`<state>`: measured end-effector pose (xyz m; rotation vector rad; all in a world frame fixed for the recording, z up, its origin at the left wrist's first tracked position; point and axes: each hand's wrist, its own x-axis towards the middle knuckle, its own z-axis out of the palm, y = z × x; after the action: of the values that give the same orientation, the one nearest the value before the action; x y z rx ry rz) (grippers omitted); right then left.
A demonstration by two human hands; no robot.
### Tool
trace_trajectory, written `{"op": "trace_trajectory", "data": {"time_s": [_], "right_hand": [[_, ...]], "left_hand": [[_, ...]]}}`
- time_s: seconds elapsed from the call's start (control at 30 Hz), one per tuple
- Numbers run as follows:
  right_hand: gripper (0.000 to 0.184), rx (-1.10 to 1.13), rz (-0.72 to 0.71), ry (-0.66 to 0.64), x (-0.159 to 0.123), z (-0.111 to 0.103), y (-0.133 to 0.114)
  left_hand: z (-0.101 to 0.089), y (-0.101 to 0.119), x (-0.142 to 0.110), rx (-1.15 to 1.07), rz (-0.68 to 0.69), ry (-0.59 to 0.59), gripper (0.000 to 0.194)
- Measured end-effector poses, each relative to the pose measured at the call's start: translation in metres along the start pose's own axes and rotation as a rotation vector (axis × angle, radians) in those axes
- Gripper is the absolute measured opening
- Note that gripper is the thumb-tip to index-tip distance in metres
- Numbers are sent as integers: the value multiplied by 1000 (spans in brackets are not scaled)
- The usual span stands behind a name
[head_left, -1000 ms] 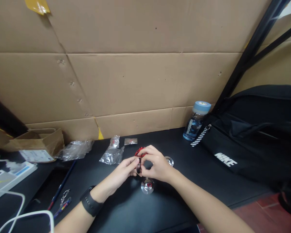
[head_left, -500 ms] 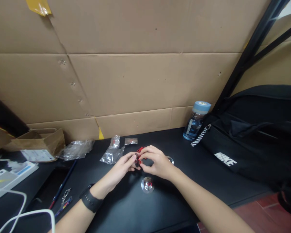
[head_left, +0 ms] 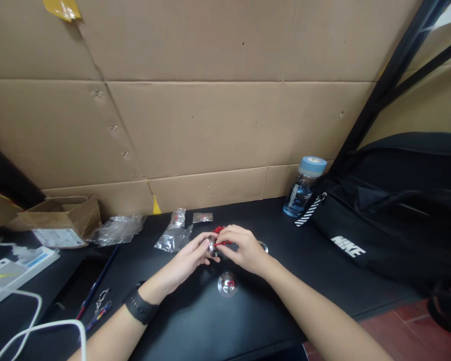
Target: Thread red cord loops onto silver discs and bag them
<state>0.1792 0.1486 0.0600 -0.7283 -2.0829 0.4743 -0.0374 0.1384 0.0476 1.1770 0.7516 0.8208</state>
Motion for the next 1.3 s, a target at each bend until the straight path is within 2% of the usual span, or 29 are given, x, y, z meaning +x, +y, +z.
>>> {"op": "trace_trajectory", "data": {"time_s": [0.17, 0.23, 0.33, 0.43, 0.53, 0.63, 0.87, 0.93, 1.1, 1.17, 1.3], "right_hand": [[6, 137, 120, 40, 1, 0, -6], [8, 193, 180, 64, 1, 0, -6], [13, 291, 287, 145, 1, -3, -1], [14, 307, 324, 256, 2, -10, 6], [10, 213, 301, 304, 2, -17, 12], [5, 82, 261, 301, 3, -19, 12], [5, -36, 199, 245, 4, -19, 6], [6, -46, 196, 237, 4, -19, 6], [5, -65, 177, 235, 4, -20, 7], [5, -67, 166, 228, 3, -20, 6], [5, -68, 152, 202, 3, -19, 6]], "left_hand": [[7, -2, 0, -70, 1, 36, 43], [10, -2, -1, 5, 26, 41, 45], [12, 1, -5, 422, 135, 7, 49], [13, 5, -11, 938, 267, -165, 47], [14, 3, -15, 1171, 329, -326, 59], [14, 0, -15, 1224, 379, -348, 58], [17, -2, -14, 1239, 450, -336, 20], [18, -5, -14, 1271, 482, -323, 15], [20, -4, -14, 1364, 581, -262, 20], [22, -1, -16, 1345, 573, -240, 14], [26, -2, -18, 1305, 573, -331, 18]]}}
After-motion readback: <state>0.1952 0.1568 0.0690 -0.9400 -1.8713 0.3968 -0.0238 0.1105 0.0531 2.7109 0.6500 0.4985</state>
